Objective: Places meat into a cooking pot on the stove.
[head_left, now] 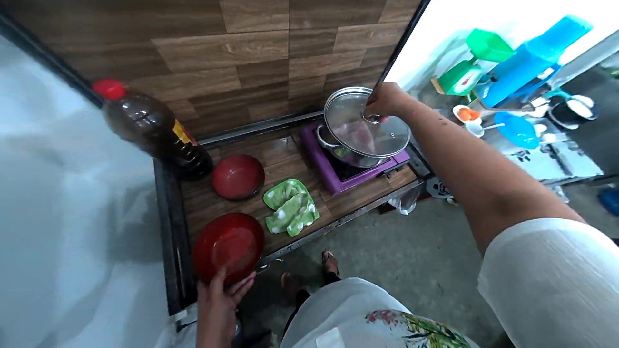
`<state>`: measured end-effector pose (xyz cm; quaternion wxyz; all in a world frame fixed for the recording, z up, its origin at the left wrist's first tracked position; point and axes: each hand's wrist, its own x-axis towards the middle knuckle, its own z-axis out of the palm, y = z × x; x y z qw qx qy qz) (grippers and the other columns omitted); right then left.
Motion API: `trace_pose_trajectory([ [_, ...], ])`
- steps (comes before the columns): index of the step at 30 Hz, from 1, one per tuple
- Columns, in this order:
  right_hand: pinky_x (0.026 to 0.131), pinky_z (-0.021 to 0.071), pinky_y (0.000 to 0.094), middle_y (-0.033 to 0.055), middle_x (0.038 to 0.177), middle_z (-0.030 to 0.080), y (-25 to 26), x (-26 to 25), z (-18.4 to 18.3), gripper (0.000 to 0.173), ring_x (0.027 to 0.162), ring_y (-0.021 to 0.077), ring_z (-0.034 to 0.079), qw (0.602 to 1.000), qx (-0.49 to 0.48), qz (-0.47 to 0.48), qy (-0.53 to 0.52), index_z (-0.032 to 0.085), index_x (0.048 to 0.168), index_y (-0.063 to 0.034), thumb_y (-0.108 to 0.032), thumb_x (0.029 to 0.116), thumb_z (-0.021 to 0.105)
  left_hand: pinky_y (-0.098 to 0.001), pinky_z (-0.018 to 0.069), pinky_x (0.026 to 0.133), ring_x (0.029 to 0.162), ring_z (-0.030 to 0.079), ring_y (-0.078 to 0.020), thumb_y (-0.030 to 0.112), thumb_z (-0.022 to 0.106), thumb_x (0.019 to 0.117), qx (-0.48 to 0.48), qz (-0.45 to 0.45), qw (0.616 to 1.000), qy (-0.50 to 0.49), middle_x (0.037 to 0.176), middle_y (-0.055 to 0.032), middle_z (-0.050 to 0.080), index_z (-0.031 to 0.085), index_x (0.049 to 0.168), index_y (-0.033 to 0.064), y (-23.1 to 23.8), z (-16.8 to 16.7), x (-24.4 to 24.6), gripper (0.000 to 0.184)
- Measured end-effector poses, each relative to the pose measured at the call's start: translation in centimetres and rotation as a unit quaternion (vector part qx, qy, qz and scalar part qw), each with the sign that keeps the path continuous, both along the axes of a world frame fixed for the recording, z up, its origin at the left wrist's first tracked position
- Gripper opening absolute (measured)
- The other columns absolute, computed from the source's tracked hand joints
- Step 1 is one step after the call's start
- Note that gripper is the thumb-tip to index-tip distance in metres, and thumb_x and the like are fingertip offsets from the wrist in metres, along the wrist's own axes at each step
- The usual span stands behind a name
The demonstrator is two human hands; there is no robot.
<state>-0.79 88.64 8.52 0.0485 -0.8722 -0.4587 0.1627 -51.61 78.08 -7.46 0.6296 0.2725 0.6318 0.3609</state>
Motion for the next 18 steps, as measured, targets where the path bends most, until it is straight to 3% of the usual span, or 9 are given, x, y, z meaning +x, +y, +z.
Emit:
trace_pose_trajectory([
  [2,0.068,0.0593,0.0517,0.0168,0.083,0.071,0.1,0.1,-0.1,0.029,0.066,0.0282,0.069,1.0,0.006,0.005,0.001,0.072,0.094,0.0003,-0.026,0.0857,0.081,-0.0408,0.0655,0.064,0.076,0.076,-0.0297,0.023,0.036,0.1115,0.001,0.0,1.0,0.002,0.121,-0.0238,0.064,0.019,0.157,0.0086,-0.2,-0.1,0.2,0.051],
  [7,0.073,0.0579,0.0589,0.0204,0.088,0.071,-0.2,0.3,-0.5,0.03,0.073,0.0341,0.07,1.0,0.021,0.02,-0.005,0.072,0.092,0.0003,-0.028,0.0854,0.08,-0.0419,0.0655,0.066,0.078,0.075,-0.0301,0.024,0.035,0.1112,0.001,0.004,1.0,-0.001,0.12,-0.0241,0.064,0.019,0.157,0.0071,-0.6,-0.2,0.4,0.051],
  [14,0.074,0.057,0.0587,0.0211,0.093,0.071,-0.3,0.2,-0.5,0.037,0.077,0.0353,0.07,0.999,0.018,0.034,-0.023,0.073,0.101,-0.0007,-0.035,0.0869,0.081,-0.0413,0.0656,0.066,0.077,0.076,-0.0301,0.024,0.035,0.1115,0.003,-0.001,1.0,-0.005,0.118,-0.0235,0.066,0.022,0.155,0.0066,-0.5,-0.5,0.6,0.049],
  [16,0.088,0.0496,0.0709,0.0295,0.115,0.067,-1.2,-0.8,0.7,0.052,0.103,0.048,0.066,0.997,0.021,0.046,-0.056,0.07,0.119,-0.0004,-0.04,0.0869,0.082,-0.0422,0.0657,0.066,0.079,0.076,-0.0311,0.024,0.036,0.1118,0.003,0.002,1.0,-0.008,0.12,-0.0241,0.065,0.023,0.156,0.0065,-0.3,-0.5,0.7,0.049],
  [18,0.094,0.0441,0.0767,0.033,0.139,0.053,-2.8,-2.9,1.6,0.065,0.121,0.0546,0.056,0.994,0.044,0.054,-0.08,0.061,0.137,-0.004,-0.044,0.0884,0.079,-0.0415,0.0655,0.066,0.079,0.075,-0.03,0.023,0.038,0.1115,0.0,0.009,1.0,0.003,0.119,-0.0241,0.065,0.023,0.156,0.0066,-0.1,-0.6,0.7,0.05],
])
